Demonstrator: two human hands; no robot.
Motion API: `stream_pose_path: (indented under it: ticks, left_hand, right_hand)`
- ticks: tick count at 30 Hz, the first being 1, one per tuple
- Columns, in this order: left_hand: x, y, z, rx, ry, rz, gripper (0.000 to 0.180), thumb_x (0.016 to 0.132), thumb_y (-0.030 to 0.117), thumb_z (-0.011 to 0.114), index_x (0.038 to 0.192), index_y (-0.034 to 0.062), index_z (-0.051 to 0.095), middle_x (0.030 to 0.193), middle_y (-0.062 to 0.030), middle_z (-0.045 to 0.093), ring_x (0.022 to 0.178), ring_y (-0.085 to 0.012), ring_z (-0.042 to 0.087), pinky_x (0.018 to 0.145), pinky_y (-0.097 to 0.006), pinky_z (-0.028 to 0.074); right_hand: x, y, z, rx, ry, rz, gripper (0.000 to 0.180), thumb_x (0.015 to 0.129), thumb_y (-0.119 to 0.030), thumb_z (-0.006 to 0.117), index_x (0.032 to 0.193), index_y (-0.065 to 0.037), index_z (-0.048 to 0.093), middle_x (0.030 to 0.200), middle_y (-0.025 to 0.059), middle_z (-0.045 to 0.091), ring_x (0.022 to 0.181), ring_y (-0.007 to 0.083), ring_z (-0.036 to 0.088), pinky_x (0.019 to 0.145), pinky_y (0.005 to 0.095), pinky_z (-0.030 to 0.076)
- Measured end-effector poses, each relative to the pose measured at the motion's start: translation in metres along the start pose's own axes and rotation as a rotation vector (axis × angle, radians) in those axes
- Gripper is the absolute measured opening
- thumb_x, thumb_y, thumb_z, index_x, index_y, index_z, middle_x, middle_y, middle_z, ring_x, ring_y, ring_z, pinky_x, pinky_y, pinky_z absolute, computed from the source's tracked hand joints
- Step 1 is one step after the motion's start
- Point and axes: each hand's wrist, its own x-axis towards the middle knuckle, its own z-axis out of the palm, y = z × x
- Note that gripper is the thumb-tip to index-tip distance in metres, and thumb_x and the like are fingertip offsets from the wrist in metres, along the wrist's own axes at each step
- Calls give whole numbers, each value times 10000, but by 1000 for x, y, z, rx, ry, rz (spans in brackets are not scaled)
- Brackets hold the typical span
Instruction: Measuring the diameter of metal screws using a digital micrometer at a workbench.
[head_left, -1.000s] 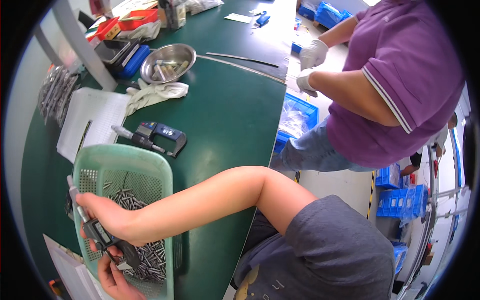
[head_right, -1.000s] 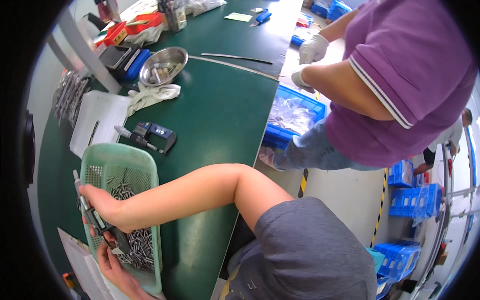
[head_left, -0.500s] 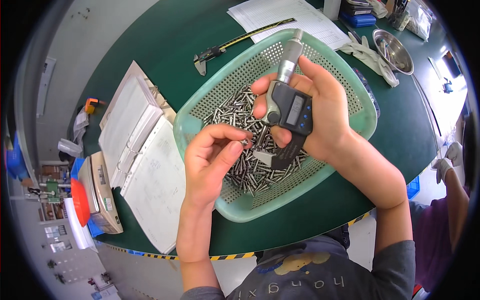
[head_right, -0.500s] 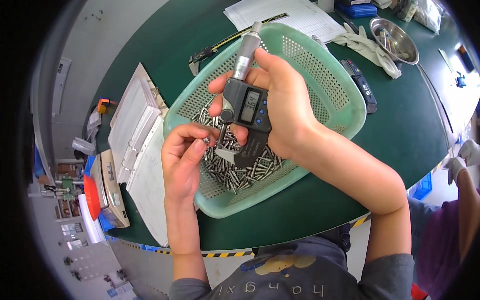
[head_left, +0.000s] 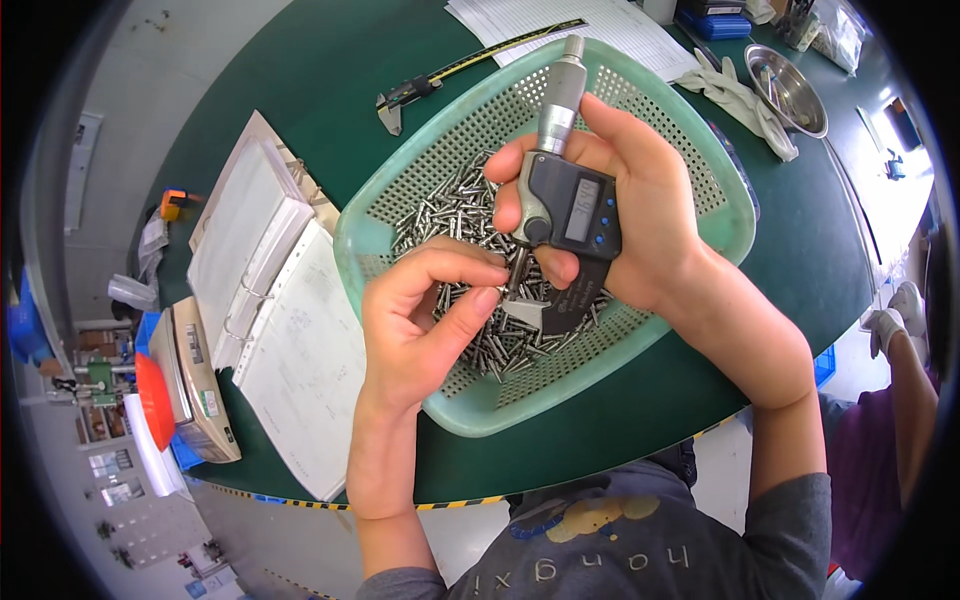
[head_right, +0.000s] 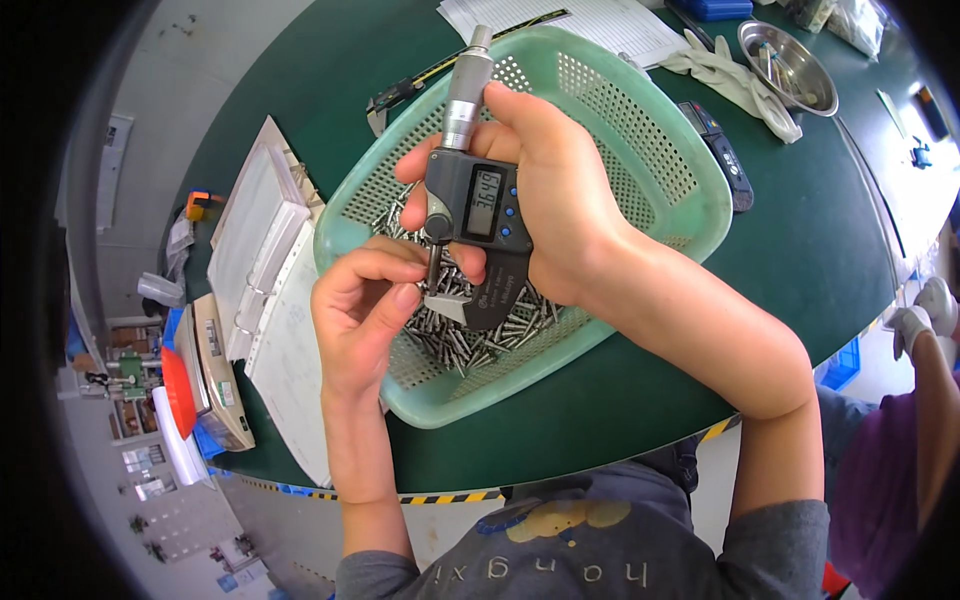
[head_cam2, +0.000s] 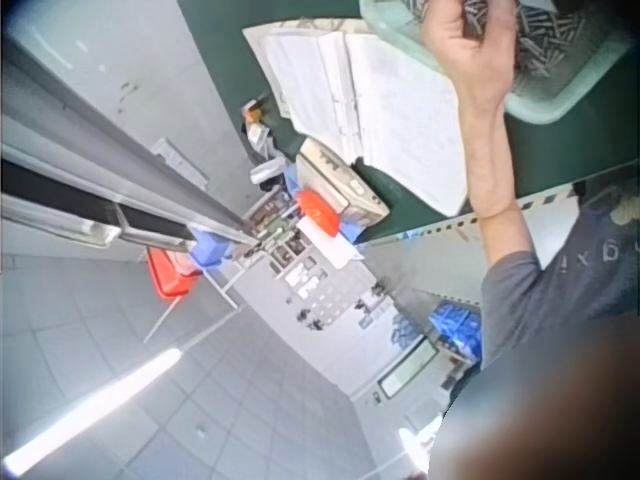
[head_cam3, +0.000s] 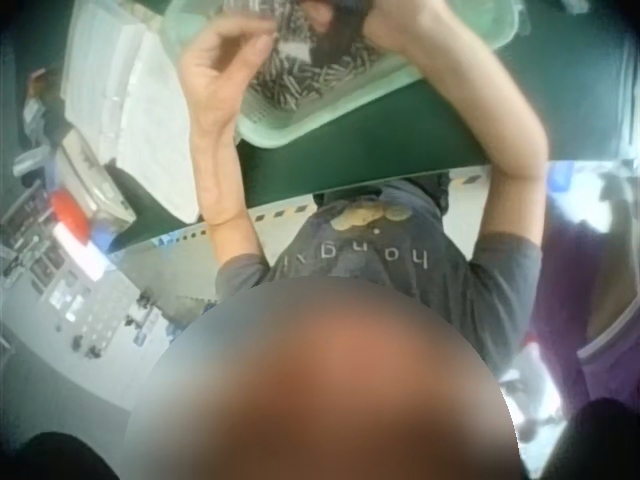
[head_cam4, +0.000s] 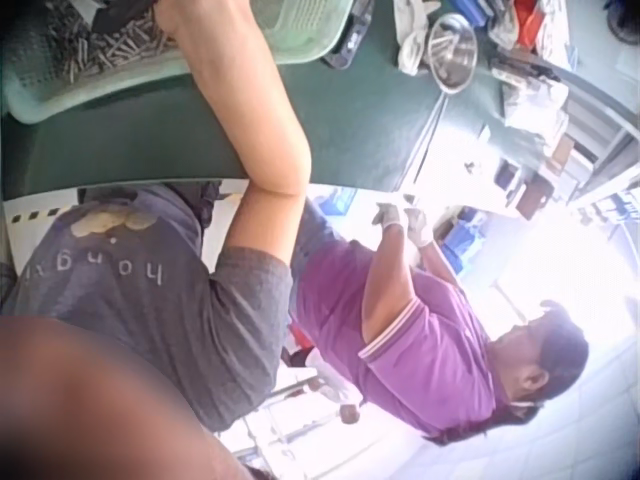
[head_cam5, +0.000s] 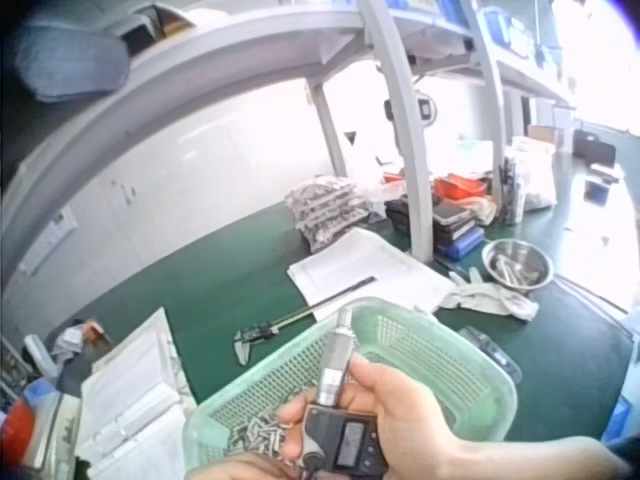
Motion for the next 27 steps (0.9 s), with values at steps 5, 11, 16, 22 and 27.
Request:
stream_pose_path:
  ticks: [5, 11, 16, 22, 27]
  left_hand:
    - [0, 0, 0, 145, 12, 63, 104, 714, -47, 593, 812, -18, 603, 852, -102, 592, 837, -181, 553, 770, -289, 422]
    - [0, 1, 2, 138, 21, 69, 107, 712, -47, 589, 816, -23, 596, 854, -112, 593, 840, -189, 556, 776, -294, 422]
    - [-2, 2, 2, 103, -6, 56, 113, 723, -14, 594, 833, -29, 574, 867, -120, 586, 847, -186, 551, 786, -290, 414]
    - [-3, 1, 2, 61, -21, 28, 127, 737, 21, 599, 848, -22, 554, 861, -107, 573, 837, -169, 536, 787, -282, 403]
    - [-1, 3, 6, 48, 70, -57, 118, 743, 19, 595, 848, -11, 550, 855, -87, 568, 827, -149, 527, 769, -270, 402]
  right_hand:
    - [-1, -1, 2, -37, 32, 2, 568, 871, -439, 217, 913, 38, 521, 688, 134, 570, 379, 168, 481, 352, 233, 402]
    - [-2, -2, 4, -100, 70, -15, 574, 858, -494, 285, 860, 20, 542, 650, 117, 574, 365, 149, 472, 338, 224, 388]
    - [-4, -2, 8, -146, 87, -23, 585, 841, -541, 336, 833, 5, 547, 640, 107, 577, 366, 136, 465, 338, 214, 379]
    - [-5, -1, 10, -146, 78, 1, 592, 854, -535, 305, 855, 4, 548, 650, 104, 577, 371, 138, 460, 349, 214, 379]
    - [-2, 1, 3, -86, 47, -42, 598, 890, -462, 195, 929, 29, 533, 690, 115, 578, 382, 147, 467, 361, 226, 392]
